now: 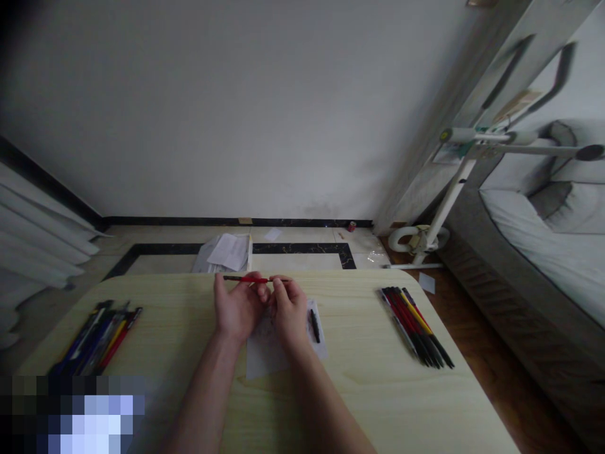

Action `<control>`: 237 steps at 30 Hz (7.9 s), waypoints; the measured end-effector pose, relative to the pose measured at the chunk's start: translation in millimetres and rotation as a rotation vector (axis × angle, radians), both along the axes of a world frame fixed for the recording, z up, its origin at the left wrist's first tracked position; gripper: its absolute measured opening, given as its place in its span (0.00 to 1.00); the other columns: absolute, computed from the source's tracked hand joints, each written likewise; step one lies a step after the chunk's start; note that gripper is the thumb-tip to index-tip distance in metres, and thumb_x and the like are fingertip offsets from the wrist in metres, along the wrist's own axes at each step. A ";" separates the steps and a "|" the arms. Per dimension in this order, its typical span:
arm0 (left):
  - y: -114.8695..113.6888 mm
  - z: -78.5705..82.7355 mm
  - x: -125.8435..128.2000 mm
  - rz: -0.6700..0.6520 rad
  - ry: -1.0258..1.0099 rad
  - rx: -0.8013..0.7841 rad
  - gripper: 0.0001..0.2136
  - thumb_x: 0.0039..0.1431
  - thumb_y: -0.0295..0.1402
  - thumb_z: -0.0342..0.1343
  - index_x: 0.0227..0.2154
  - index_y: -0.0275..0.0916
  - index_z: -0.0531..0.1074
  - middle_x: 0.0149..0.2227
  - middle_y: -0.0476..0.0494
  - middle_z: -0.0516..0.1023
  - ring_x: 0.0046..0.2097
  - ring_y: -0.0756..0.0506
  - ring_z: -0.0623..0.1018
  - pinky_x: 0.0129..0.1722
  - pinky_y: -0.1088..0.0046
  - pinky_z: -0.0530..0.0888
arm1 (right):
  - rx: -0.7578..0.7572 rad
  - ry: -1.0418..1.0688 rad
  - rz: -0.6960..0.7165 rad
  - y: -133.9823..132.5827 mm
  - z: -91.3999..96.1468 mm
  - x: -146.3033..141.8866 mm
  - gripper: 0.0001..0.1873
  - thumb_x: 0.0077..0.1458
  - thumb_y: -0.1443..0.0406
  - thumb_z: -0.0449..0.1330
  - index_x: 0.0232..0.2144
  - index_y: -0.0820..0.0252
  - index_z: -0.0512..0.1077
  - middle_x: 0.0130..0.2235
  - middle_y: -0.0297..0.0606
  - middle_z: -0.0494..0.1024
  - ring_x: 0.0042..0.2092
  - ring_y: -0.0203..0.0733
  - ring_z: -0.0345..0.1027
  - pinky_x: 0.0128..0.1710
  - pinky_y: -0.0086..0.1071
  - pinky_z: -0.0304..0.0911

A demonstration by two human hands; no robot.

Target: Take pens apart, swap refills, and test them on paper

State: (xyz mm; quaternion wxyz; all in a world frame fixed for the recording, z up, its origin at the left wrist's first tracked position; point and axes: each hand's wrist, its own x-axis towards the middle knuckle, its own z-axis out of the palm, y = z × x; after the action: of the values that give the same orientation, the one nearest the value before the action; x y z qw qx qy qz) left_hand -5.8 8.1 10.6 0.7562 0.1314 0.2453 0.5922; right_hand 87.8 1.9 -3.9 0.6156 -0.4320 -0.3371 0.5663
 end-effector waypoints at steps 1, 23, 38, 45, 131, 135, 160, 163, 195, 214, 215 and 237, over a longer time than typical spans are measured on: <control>-0.6 0.7 -0.8 0.000 -0.019 0.000 0.31 0.49 0.58 0.36 0.28 0.33 0.71 0.20 0.42 0.69 0.24 0.45 0.69 0.27 0.68 0.67 | -0.001 0.001 -0.001 0.0 0.1 0.0 0.12 0.49 0.57 0.57 0.30 0.61 0.68 0.14 0.24 0.61 0.14 0.26 0.48 0.13 0.22 0.42; -3.1 3.9 -1.4 -0.014 -0.098 0.051 0.26 0.54 0.51 0.37 0.30 0.34 0.71 0.22 0.42 0.67 0.27 0.46 0.68 0.31 0.68 0.67 | -0.026 0.010 -0.032 0.8 -4.0 -0.1 0.13 0.50 0.57 0.57 0.31 0.62 0.69 0.14 0.24 0.60 0.15 0.26 0.48 0.13 0.22 0.42; -1.7 3.3 -1.2 0.008 -0.072 0.012 0.25 0.53 0.51 0.39 0.29 0.33 0.71 0.21 0.43 0.66 0.26 0.46 0.68 0.28 0.69 0.67 | -0.051 0.024 -0.052 0.6 0.5 -1.4 0.15 0.48 0.56 0.58 0.30 0.63 0.69 0.13 0.23 0.59 0.14 0.26 0.48 0.12 0.22 0.42; -1.3 4.1 -0.9 0.012 -0.049 0.005 0.26 0.53 0.52 0.38 0.29 0.34 0.71 0.20 0.44 0.66 0.25 0.47 0.68 0.27 0.69 0.66 | -0.055 0.007 -0.058 0.8 -1.3 -0.9 0.16 0.48 0.55 0.57 0.31 0.63 0.70 0.14 0.24 0.59 0.15 0.26 0.48 0.13 0.22 0.42; 1.0 1.1 -0.3 0.032 -0.085 -0.009 0.14 0.55 0.40 0.46 0.27 0.35 0.71 0.19 0.48 0.64 0.23 0.49 0.66 0.26 0.71 0.64 | -0.002 0.050 -0.090 -1.2 -4.0 -0.7 0.09 0.47 0.61 0.60 0.30 0.60 0.67 0.15 0.21 0.58 0.14 0.26 0.48 0.13 0.21 0.45; 1.2 1.4 0.1 0.025 -0.065 -0.005 0.15 0.55 0.41 0.46 0.27 0.35 0.71 0.19 0.48 0.63 0.23 0.49 0.66 0.26 0.71 0.64 | -0.015 0.093 -0.094 -1.0 -2.7 -1.0 0.09 0.47 0.61 0.60 0.27 0.60 0.66 0.14 0.22 0.59 0.14 0.26 0.48 0.12 0.21 0.45; -3.9 6.4 -3.7 0.004 -0.118 0.003 0.30 0.50 0.54 0.37 0.31 0.32 0.72 0.22 0.43 0.65 0.25 0.46 0.67 0.26 0.67 0.66 | -0.046 0.123 -0.097 1.9 -2.8 1.0 0.11 0.46 0.59 0.60 0.26 0.60 0.63 0.13 0.21 0.57 0.13 0.25 0.46 0.12 0.21 0.43; -3.2 6.2 -4.6 0.007 -0.111 0.009 0.28 0.51 0.53 0.38 0.31 0.33 0.72 0.20 0.45 0.63 0.24 0.47 0.65 0.26 0.67 0.66 | -0.046 0.130 -0.092 1.6 -3.7 1.6 0.11 0.47 0.59 0.60 0.26 0.59 0.63 0.12 0.20 0.57 0.13 0.25 0.45 0.12 0.21 0.44; -2.8 2.8 -3.7 0.001 -0.123 -0.024 0.27 0.51 0.52 0.38 0.31 0.32 0.72 0.22 0.42 0.65 0.25 0.46 0.67 0.26 0.67 0.67 | -0.046 0.133 -0.072 1.0 -1.3 1.5 0.12 0.48 0.59 0.59 0.25 0.59 0.61 0.12 0.21 0.58 0.13 0.26 0.46 0.12 0.21 0.42; -1.6 2.9 -2.3 -0.013 -0.090 -0.031 0.29 0.51 0.55 0.38 0.30 0.33 0.72 0.21 0.43 0.65 0.24 0.46 0.67 0.26 0.67 0.67 | -0.049 0.144 -0.072 2.2 -1.5 0.5 0.12 0.47 0.58 0.59 0.24 0.58 0.60 0.12 0.21 0.58 0.13 0.26 0.46 0.12 0.22 0.42; -1.5 3.0 -2.2 -0.017 -0.086 -0.030 0.29 0.50 0.55 0.38 0.30 0.33 0.72 0.21 0.43 0.65 0.24 0.46 0.68 0.26 0.68 0.67 | -0.047 0.143 -0.075 2.3 -1.3 0.3 0.12 0.47 0.59 0.59 0.24 0.58 0.61 0.12 0.21 0.59 0.13 0.26 0.46 0.12 0.22 0.42; 0.6 0.9 -0.1 -0.019 -0.020 -0.046 0.24 0.52 0.52 0.41 0.30 0.34 0.70 0.21 0.45 0.66 0.23 0.48 0.67 0.25 0.71 0.66 | -0.035 0.096 -0.064 2.3 -1.3 0.1 0.12 0.47 0.59 0.59 0.23 0.59 0.61 0.12 0.21 0.59 0.13 0.26 0.48 0.12 0.22 0.43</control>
State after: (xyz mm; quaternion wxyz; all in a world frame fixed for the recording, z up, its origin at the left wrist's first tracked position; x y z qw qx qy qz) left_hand -5.9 8.7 11.6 0.7669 0.1104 0.2500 0.5806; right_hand 87.9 4.2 -5.2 0.6414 -0.4256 -0.2830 0.5722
